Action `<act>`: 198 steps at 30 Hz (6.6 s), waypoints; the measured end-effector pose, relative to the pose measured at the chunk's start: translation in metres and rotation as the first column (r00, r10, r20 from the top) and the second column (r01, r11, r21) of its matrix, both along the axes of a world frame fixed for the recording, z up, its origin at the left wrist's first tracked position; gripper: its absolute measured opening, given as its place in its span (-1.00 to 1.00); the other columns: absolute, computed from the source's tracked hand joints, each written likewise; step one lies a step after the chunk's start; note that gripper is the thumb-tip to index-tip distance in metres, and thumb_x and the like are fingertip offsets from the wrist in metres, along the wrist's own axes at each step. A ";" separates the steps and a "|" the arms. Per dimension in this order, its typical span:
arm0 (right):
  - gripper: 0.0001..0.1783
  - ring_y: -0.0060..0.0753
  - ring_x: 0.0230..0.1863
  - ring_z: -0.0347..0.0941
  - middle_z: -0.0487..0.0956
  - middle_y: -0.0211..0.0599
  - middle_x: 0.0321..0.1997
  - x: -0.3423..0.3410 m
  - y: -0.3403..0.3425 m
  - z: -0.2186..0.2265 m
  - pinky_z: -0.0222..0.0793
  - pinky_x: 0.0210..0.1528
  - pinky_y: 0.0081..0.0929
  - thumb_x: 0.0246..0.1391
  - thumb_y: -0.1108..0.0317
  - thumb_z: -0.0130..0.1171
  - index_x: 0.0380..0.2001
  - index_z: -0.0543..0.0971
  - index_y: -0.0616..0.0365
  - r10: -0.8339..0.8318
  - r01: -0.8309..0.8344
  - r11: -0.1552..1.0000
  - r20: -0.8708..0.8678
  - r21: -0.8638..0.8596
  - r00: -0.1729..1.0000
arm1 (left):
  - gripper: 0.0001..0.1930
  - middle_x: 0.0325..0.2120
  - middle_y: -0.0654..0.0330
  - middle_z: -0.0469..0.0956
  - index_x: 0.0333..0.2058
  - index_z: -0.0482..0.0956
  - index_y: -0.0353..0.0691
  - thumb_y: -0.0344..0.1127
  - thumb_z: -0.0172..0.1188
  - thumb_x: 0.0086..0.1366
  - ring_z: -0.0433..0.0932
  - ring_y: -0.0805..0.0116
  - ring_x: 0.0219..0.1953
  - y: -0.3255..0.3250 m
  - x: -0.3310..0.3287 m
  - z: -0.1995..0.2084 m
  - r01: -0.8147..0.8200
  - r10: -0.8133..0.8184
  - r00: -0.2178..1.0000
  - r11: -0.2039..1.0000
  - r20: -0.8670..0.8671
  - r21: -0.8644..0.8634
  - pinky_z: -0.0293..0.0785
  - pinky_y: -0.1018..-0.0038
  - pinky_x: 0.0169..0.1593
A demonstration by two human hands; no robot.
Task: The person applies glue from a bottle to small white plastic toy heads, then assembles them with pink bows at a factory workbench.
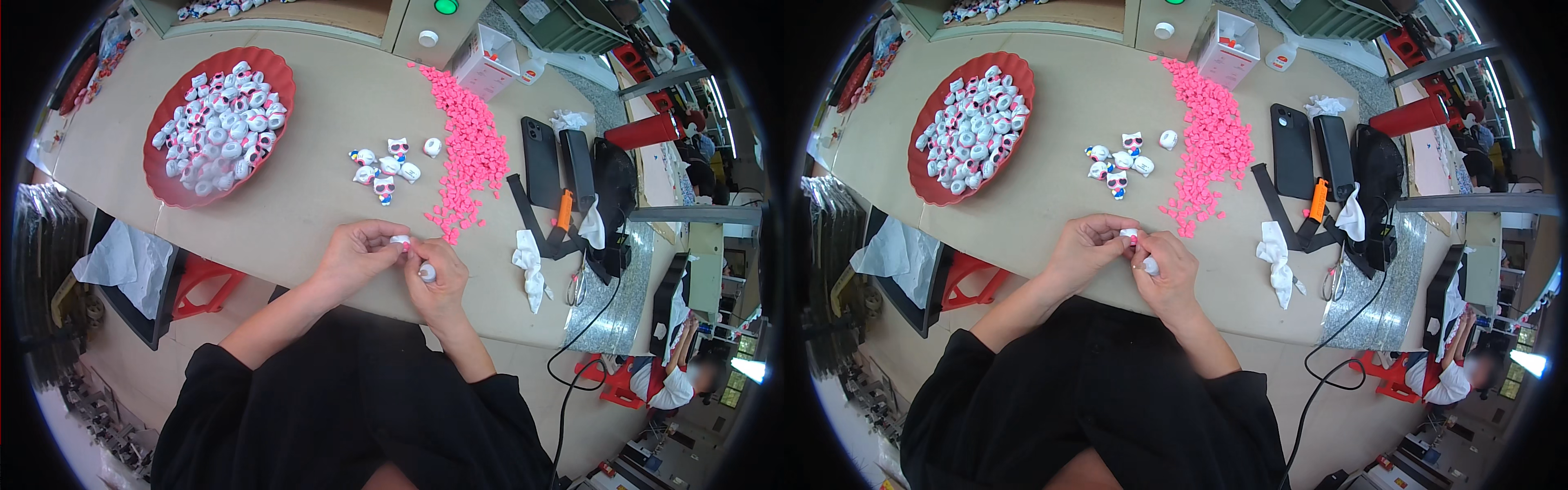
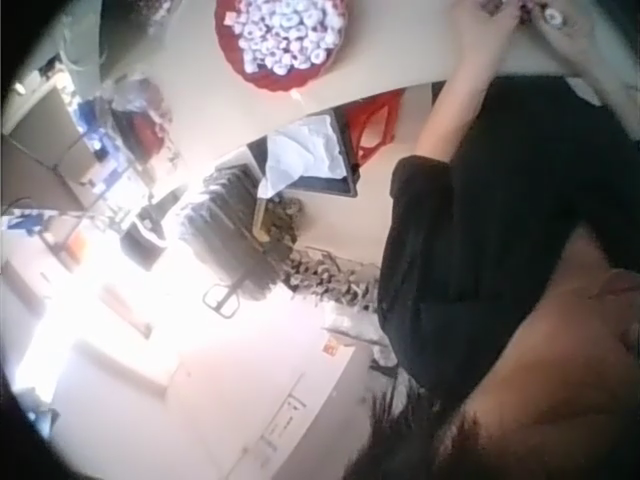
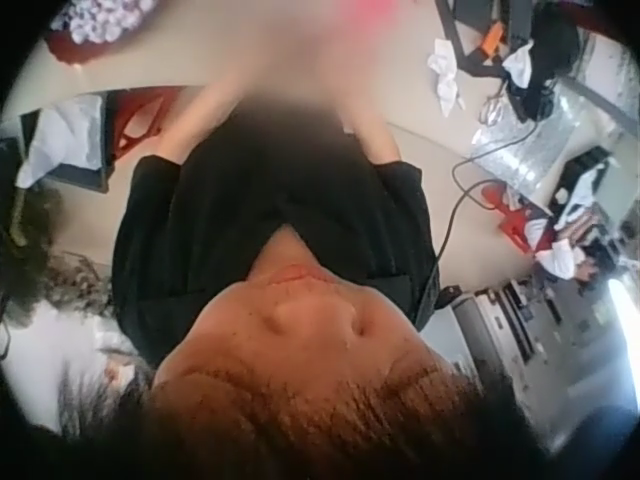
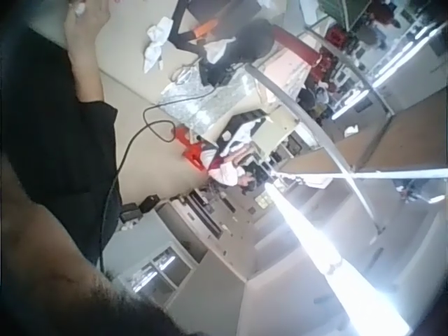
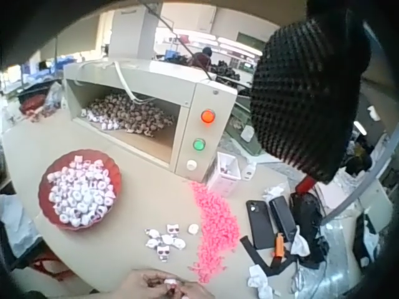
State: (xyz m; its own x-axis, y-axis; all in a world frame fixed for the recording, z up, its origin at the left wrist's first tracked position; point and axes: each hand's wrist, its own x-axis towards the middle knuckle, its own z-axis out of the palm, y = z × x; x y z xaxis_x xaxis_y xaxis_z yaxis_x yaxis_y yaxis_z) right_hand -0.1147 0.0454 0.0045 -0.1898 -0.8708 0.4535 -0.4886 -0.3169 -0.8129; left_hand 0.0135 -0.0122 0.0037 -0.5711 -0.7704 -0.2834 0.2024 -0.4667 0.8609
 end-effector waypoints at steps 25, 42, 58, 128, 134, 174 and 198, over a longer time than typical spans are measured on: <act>-0.82 -0.43 -0.57 0.36 0.43 -0.24 -0.56 0.002 0.001 -0.003 0.26 -0.53 -0.60 -0.25 0.65 0.07 -0.46 0.44 0.27 -0.065 0.066 0.998 -0.022 0.024 0.998 | -0.81 -0.41 0.11 0.50 -0.26 0.42 -0.42 -0.52 0.05 0.11 0.49 0.44 -0.40 -0.003 -0.001 -0.003 0.021 -0.020 0.999 0.998 -0.031 0.056 0.44 0.55 -0.25; -0.72 -0.64 -0.44 0.26 0.33 -0.37 -0.40 -0.006 0.010 0.009 0.19 -0.44 -0.71 -0.03 0.50 0.03 -0.22 0.27 0.24 -0.064 -0.094 0.971 0.614 0.221 0.787 | -0.77 -0.26 0.13 0.42 -0.31 0.46 -0.25 -0.49 0.13 -0.02 0.37 0.19 -0.18 -0.055 0.044 0.039 0.258 0.686 0.637 0.239 0.351 -0.936 0.28 0.37 -0.11; -0.70 -0.51 -0.38 0.34 0.37 -0.34 -0.29 -0.035 0.013 0.014 0.28 -0.35 -0.58 -0.17 0.49 0.19 -0.31 0.38 0.25 -0.022 -0.005 1.000 0.850 0.029 0.527 | -0.73 -0.31 0.29 0.42 -0.15 0.36 -0.35 -0.53 0.04 0.13 0.39 0.64 -0.32 -0.017 0.019 0.016 -0.001 -0.005 0.999 0.984 -0.032 -0.179 0.36 0.67 -0.23; -0.74 -0.62 -0.53 0.13 0.23 -0.31 -0.43 -0.024 0.020 -0.001 0.03 -0.53 -0.72 -0.02 0.34 0.05 -0.32 0.27 0.24 -0.051 0.070 0.985 0.121 -0.158 0.991 | -0.65 -0.20 0.19 0.38 -0.12 0.27 -0.35 -0.64 -0.01 0.07 0.36 0.54 -0.24 0.005 -0.002 -0.006 0.103 -0.013 0.978 0.897 0.208 -0.430 0.31 0.63 -0.22; -0.73 -0.55 -0.53 0.17 0.22 -0.27 -0.43 -0.024 0.019 0.001 0.07 -0.52 -0.68 -0.04 0.37 0.07 -0.32 0.27 0.25 -0.066 0.068 0.978 0.018 -0.199 0.998 | -0.66 -0.21 0.19 0.38 -0.13 0.27 -0.34 -0.63 0.00 0.07 0.36 0.55 -0.25 0.006 -0.002 -0.004 0.084 0.006 0.977 0.909 0.213 -0.408 0.31 0.64 -0.24; -0.75 -0.65 -0.53 0.14 0.26 -0.33 -0.45 -0.025 0.022 0.003 0.05 -0.52 -0.75 -0.03 0.35 0.06 -0.34 0.29 0.24 -0.060 0.076 0.996 0.255 -0.056 0.965 | -0.67 -0.17 0.18 0.35 -0.17 0.29 -0.38 -0.70 -0.04 0.03 0.35 0.48 -0.15 0.006 -0.001 -0.002 0.084 0.022 0.976 0.879 0.215 -0.470 0.29 0.56 -0.08; -0.53 -0.41 -0.35 0.43 0.44 -0.27 -0.30 -0.053 0.021 0.019 0.35 -0.32 -0.59 -0.20 0.55 0.18 -0.14 0.30 0.24 -0.046 -0.056 0.997 0.974 0.060 0.220 | -0.71 -0.21 0.20 0.37 -0.17 0.31 -0.36 -0.63 -0.01 0.09 0.34 0.55 -0.17 0.003 0.001 0.005 0.056 -0.046 0.998 0.972 0.049 -0.228 0.28 0.62 -0.10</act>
